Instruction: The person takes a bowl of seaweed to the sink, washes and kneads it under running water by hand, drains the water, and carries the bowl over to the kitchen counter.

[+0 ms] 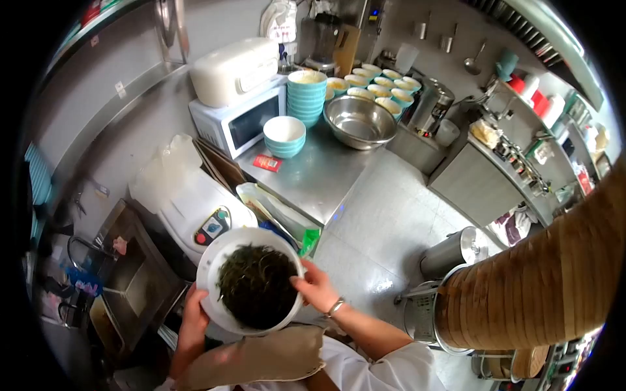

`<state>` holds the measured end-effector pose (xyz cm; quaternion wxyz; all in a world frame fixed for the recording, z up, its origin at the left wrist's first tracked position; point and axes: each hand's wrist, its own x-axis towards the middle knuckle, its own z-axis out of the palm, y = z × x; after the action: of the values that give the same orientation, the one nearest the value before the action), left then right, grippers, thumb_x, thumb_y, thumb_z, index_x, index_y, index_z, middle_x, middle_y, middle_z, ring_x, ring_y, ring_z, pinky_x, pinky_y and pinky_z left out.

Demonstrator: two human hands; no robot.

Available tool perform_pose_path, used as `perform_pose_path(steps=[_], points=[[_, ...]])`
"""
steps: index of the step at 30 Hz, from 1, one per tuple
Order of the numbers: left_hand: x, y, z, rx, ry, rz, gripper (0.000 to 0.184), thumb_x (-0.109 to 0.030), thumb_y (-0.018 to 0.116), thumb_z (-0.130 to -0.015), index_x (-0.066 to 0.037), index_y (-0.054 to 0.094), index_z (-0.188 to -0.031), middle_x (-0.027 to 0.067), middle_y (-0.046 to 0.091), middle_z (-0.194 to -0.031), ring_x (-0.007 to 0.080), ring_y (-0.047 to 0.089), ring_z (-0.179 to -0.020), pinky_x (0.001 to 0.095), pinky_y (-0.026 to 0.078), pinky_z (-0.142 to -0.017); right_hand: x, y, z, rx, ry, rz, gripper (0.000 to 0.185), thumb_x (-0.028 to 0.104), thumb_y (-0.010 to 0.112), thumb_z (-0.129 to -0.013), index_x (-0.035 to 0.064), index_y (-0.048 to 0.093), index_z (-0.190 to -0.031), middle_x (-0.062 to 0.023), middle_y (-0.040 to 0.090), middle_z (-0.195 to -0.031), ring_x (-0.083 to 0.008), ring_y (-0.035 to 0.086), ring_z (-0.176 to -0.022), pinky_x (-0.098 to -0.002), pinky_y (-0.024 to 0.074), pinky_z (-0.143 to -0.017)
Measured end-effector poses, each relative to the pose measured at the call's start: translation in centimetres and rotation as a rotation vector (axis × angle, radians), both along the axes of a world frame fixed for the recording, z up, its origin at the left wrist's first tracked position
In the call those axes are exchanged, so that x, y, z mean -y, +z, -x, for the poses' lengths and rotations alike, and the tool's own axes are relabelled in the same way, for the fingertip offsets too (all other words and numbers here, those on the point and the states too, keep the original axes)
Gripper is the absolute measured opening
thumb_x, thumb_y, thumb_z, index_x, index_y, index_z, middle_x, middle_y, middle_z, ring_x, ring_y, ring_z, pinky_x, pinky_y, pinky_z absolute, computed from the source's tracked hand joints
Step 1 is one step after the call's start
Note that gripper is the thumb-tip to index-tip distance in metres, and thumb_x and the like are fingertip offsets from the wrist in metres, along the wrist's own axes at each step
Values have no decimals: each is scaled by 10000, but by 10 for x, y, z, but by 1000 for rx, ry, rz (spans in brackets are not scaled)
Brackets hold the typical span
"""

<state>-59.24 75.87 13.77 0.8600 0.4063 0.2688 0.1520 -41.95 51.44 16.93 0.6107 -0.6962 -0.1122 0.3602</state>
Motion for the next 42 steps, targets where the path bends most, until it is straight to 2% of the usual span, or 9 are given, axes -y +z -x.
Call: perform_pose_path(steps=[9, 13, 15, 19, 26, 27, 28, 34, 42], points=[[150, -8, -226, -48, -288, 29, 377, -115, 543, -779, 14, 458, -1122, 105, 566, -1026, 196, 557, -937, 332, 442, -814, 187, -5, -161, 42, -248, -107, 496, 94, 545, -789, 44, 397, -1260, -23, 518, -648, -95, 491, -499, -233, 402, -422], [207, 9, -317, -65, -486, -77, 484, -166, 599, -755, 39, 422, -1157, 115, 552, -1029, 186, 548, -936, 322, 451, -785, 251, -2, -216, 59, -416, -101, 513, 86, 537, -785, 16, 385, -1270, -30, 532, -721, -87, 491, -545, -223, 393, -421], [222, 3, -354, -115, -562, -106, 481, -126, 580, -726, 37, 417, -1148, 116, 537, -1022, 191, 545, -921, 328, 466, -733, 270, 0, -241, 97, -462, -91, 498, 82, 529, -792, -8, 389, -1262, -23, 552, -780, -78, 496, -594, -208, 401, -471], [246, -25, -428, -221, -583, -141, 404, -106, 569, -688, -7, 439, -1058, 80, 483, -901, 170, 524, -769, 295, 454, -585, 301, -20, -294, 107, -575, -150, 459, 40, 482, -796, -65, 399, -1235, -105, 532, -1126, -137, 511, -955, -236, 401, -797], [265, -11, -567, -149, -674, -35, 273, -85, 596, -672, -4, 464, -896, 43, 462, -733, 110, 460, -590, 244, 386, -475, 309, 3, -394, 210, -706, -16, 478, 96, 501, -786, -66, 411, -1226, -80, 554, -1046, -122, 511, -865, -220, 398, -726], [268, -8, -589, -106, -693, -46, 271, -92, 599, -673, -5, 465, -893, 42, 462, -732, 110, 459, -588, 244, 384, -475, 311, 8, -409, 236, -717, 8, 478, 106, 506, -789, -66, 413, -1225, -77, 555, -1038, -120, 509, -855, -218, 397, -717], [270, -6, -608, -69, -710, -63, 270, -98, 601, -675, -7, 466, -890, 41, 462, -731, 110, 458, -587, 245, 383, -475, 313, 12, -422, 232, -724, 8, 466, 81, 467, -766, -60, 425, -1209, -112, 547, -1071, -178, 514, -963, -287, 400, -843], [284, 1, -708, -82, -877, -111, 328, -70, 599, -699, -6, 460, -988, 34, 490, -812, 90, 490, -692, 225, 407, -537, 336, 1, -497, 264, -826, -63, 460, 84, 454, -772, -51, 427, -1211, -114, 548, -1069, -182, 516, -957, -290, 405, -834], [337, -18, -830, -76, -633, -141, 348, -44, 586, -670, -5, 455, -990, 40, 493, -834, 100, 494, -728, 243, 421, -588, 393, -22, -676, 203, -653, -59, 516, 106, 495, -752, -58, 412, -1234, -96, 551, -1078, -153, 508, -934, -253, 399, -792]])
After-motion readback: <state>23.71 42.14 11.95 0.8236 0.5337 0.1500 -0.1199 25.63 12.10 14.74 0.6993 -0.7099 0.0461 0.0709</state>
